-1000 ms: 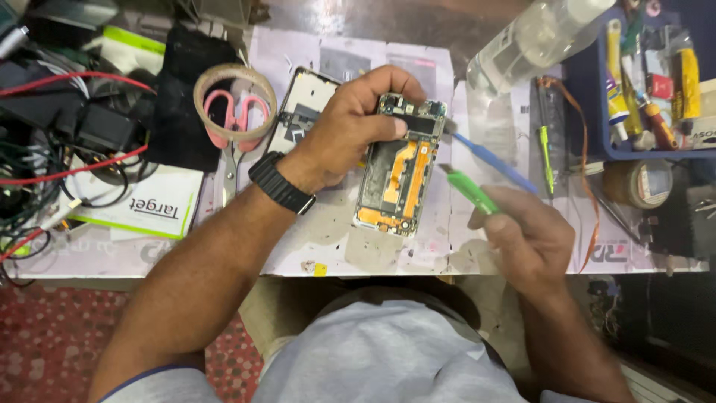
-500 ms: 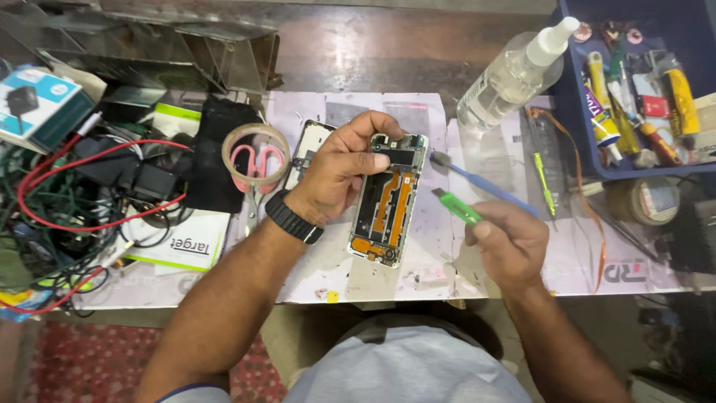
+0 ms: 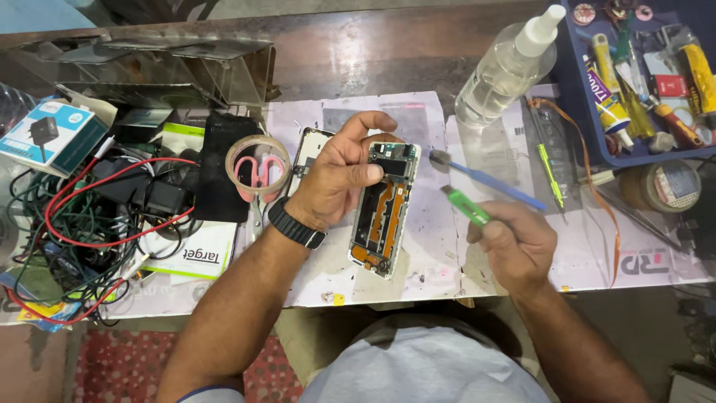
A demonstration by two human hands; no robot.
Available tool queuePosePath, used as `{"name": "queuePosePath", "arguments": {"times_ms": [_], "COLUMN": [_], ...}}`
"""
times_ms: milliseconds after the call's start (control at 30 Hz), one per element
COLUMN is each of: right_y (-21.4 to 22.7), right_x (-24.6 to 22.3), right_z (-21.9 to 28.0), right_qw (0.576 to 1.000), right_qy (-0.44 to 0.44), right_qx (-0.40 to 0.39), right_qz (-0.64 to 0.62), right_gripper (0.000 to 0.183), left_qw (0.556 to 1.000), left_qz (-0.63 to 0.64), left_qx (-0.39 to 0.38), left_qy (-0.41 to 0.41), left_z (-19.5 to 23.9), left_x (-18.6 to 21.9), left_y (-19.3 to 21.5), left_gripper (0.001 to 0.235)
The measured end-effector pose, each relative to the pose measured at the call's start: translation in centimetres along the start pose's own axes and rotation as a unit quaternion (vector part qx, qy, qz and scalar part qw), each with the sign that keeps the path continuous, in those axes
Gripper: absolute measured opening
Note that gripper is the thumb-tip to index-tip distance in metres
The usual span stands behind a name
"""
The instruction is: The person disassembles a white smartphone, removes the motherboard, and uses a small brush to clean the internal components. They then reposition the motherboard within the phone chassis.
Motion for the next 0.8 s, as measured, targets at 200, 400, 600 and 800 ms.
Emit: {"name": "queuePosePath", "arguments": {"times_ms": [200, 400, 600, 800], "right_y": [0.3, 0.2, 0.2, 0.2], "right_x": [0.5, 0.4, 0.7, 0.7], "right_z": [0.4, 0.6, 0.6, 0.6], "right_qw": [0.997, 0.997, 0.996, 0.995], "right_qy": [-0.012, -0.012, -0.006, -0.016], "right_qx": [0.052, 0.065, 0.069, 0.073], "right_qz": [-0.059, -0.039, -0.058, -0.069], "right_gripper": [0.033, 0.036, 0.035, 0.035], "left_qw": [1.0, 1.0, 0.999, 0.992], "left_qz": [-0.018, -0.028, -0.029, -0.123], "left_qx": [-0.004, 0.008, -0.006, 0.025], "left_qy": [0.008, 0.012, 0.014, 0.024], "left_z": [0.1, 0.2, 0.2, -0.2], "left_x": [-0.4, -0.7, -0.7, -1.2], "left_y": [0.3, 0.5, 0.4, 0.5], "left_gripper": [0.058, 0.054, 0.051, 0.046]}}
Point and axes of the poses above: each hand's wrist, its own z-axis away from the middle knuckle, its own y-axis out of the back of the hand, x = y × z, the point moved 2 cm from there along -z, towards the middle knuckle, and after that the axes turned 10 degrees about -z, right-handed, at the moved point
